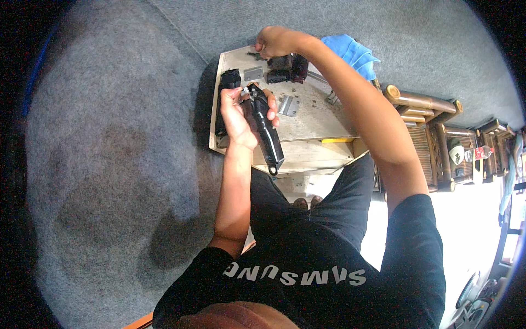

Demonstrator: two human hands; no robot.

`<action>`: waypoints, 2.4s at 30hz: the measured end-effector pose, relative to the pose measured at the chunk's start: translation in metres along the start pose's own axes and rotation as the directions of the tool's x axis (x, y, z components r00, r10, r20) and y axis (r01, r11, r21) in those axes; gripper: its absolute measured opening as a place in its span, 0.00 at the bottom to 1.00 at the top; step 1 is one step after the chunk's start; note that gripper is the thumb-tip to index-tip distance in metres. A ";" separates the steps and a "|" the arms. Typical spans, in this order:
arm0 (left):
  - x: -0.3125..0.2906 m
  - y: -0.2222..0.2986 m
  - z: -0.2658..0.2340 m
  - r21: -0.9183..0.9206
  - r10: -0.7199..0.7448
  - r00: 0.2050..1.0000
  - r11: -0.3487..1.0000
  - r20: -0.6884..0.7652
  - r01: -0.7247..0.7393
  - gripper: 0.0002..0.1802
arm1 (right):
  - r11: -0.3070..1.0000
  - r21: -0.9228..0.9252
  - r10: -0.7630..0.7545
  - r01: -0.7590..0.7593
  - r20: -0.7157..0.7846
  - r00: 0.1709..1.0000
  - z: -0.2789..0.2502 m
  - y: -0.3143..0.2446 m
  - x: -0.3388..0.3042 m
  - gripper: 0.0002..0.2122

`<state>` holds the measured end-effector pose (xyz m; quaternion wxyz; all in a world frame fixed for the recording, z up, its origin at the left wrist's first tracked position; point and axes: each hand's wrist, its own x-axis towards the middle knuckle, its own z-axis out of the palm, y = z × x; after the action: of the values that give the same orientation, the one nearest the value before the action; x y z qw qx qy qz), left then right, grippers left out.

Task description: The person disassembles a hair clipper by removing screws with a screwdriver, taking apart the housing to reveal the motor and battery. They then position the metal blades back onto the device and use the screwdriver to tighten the screws and secure the assembly.

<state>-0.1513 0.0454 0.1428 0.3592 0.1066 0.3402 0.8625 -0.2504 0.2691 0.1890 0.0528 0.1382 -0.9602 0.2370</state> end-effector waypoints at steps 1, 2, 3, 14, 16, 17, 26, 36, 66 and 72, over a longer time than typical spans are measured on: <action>0.000 0.000 0.000 0.000 -0.003 1.000 1.000 0.000 0.003 0.27 | 1.000 0.002 -0.030 0.030 0.007 1.000 -0.004 -0.001 -0.005 0.15; 0.000 0.000 0.000 0.000 -0.001 1.000 1.000 0.010 0.001 0.27 | 0.998 0.004 -0.059 0.059 0.014 0.998 -0.007 -0.003 -0.010 0.15; 0.000 0.000 0.000 -0.001 0.001 1.000 1.000 0.021 -0.001 0.27 | 0.998 0.004 -0.055 0.055 0.013 0.998 -0.008 -0.003 -0.014 0.15; -0.001 -0.003 -0.001 -0.008 -0.024 0.997 1.000 0.079 0.025 0.29 | 0.856 0.505 0.132 0.108 -0.416 0.900 0.010 -0.089 -0.136 0.10; -0.002 -0.005 0.002 0.069 -0.017 0.996 0.998 0.083 0.012 0.29 | 0.889 0.450 0.138 0.088 -0.447 0.884 0.014 -0.104 -0.157 0.09; -0.001 -0.006 -0.001 0.060 -0.027 0.993 0.998 0.116 0.020 0.30 | 0.918 0.390 0.137 0.073 -0.484 0.864 0.016 -0.109 -0.164 0.07; -0.001 -0.012 0.000 0.169 -0.006 0.989 0.986 0.145 -0.019 0.29 | 0.935 0.344 0.112 0.085 -0.513 0.851 0.020 -0.117 -0.169 0.07; -0.002 -0.014 0.003 0.188 0.065 0.980 0.977 0.190 -0.102 0.26 | 0.858 0.508 0.161 0.081 -0.414 0.896 0.024 -0.112 -0.164 0.07; 0.000 -0.018 0.005 0.429 0.088 0.986 0.893 0.139 -0.140 0.26 | 0.671 0.742 0.326 0.013 -0.311 0.893 0.036 -0.108 -0.169 0.12; -0.002 -0.017 0.004 0.418 0.066 0.983 0.899 0.172 -0.133 0.21 | 0.643 0.766 0.345 0.000 -0.289 0.893 0.032 -0.102 -0.177 0.11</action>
<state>-0.1385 0.0546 0.1344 0.3074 0.2659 0.4863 0.7735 -0.0531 0.2098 0.1759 0.1679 -0.0003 -0.7515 0.6380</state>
